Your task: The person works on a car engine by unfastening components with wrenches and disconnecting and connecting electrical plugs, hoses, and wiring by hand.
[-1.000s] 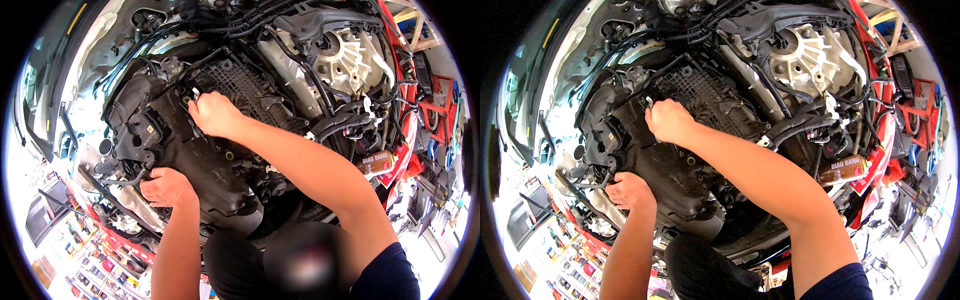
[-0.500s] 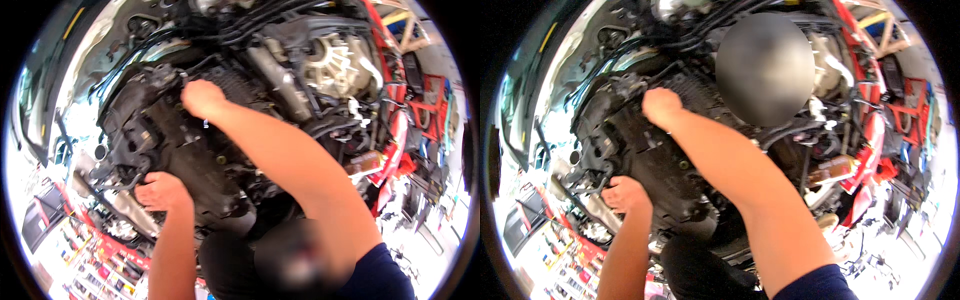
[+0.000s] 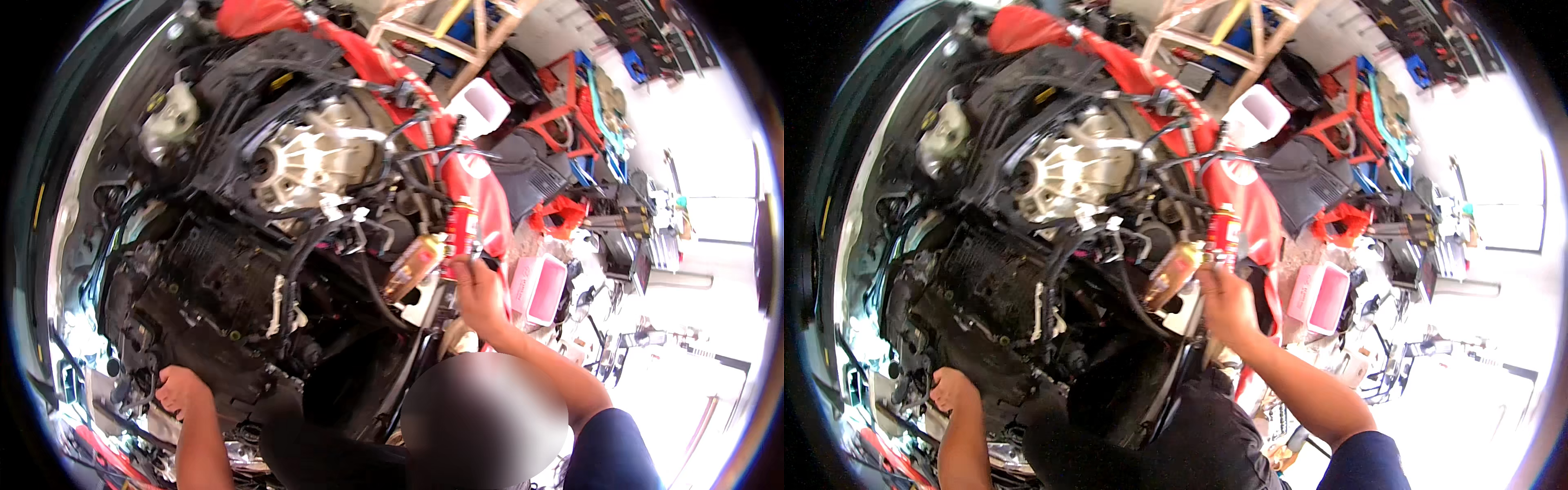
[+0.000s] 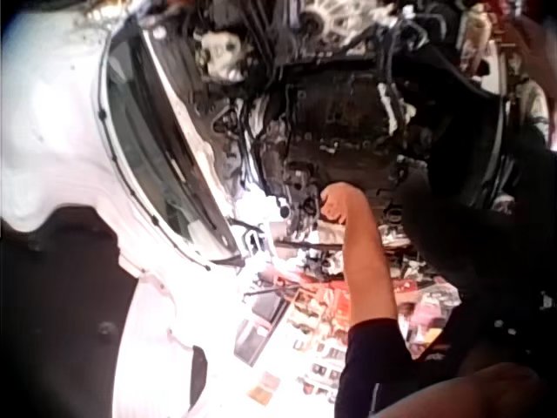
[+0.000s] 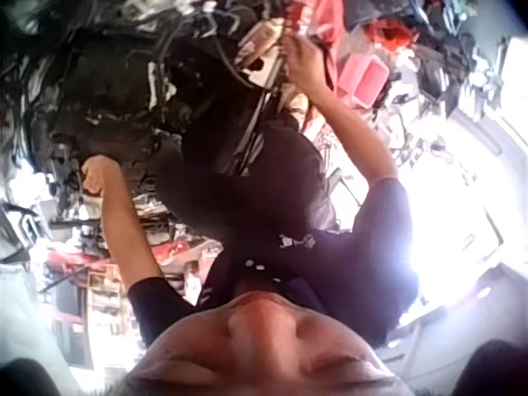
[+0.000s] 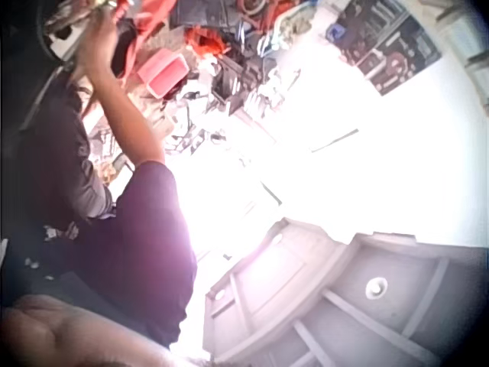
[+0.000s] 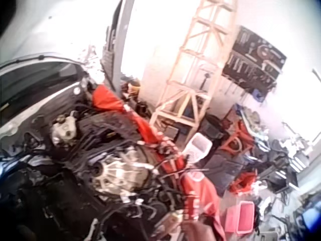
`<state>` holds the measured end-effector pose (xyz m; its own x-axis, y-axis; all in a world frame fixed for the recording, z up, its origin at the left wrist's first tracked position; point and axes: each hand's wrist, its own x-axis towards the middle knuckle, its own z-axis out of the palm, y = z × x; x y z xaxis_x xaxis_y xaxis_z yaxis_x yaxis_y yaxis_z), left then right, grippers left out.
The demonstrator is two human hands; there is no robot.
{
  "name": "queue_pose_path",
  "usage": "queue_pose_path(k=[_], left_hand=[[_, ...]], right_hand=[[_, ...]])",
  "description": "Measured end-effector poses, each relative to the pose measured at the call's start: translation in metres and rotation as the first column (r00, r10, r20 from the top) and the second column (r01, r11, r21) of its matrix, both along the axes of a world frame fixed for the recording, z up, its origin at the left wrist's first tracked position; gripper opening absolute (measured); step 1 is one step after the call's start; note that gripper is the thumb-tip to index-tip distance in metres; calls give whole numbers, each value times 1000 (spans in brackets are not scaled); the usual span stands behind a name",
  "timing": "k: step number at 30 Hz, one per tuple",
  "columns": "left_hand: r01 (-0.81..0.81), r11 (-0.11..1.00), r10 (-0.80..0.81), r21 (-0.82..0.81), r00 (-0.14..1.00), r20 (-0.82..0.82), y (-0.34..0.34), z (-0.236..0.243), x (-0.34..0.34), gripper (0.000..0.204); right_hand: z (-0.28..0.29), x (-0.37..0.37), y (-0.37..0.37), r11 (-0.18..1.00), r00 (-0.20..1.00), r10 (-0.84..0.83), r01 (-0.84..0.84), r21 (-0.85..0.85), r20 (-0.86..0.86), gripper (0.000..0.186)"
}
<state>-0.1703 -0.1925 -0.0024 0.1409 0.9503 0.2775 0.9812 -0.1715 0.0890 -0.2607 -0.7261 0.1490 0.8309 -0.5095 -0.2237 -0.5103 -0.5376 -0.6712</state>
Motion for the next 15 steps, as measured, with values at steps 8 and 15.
queue_pose_path(k=[8, 15], left_hand=[[2, 997, -3, -75, 1000, -5, 0, 10, 13, 63], [81, 970, -62, -231, 994, 91, -2, 26, 3, 64]], right_hand=[[-110, -166, -179, 873, 865, -425, 314, -374, -266, 30], [-173, -23, -240, 861, 959, -277, 223, -458, -54, 53]])
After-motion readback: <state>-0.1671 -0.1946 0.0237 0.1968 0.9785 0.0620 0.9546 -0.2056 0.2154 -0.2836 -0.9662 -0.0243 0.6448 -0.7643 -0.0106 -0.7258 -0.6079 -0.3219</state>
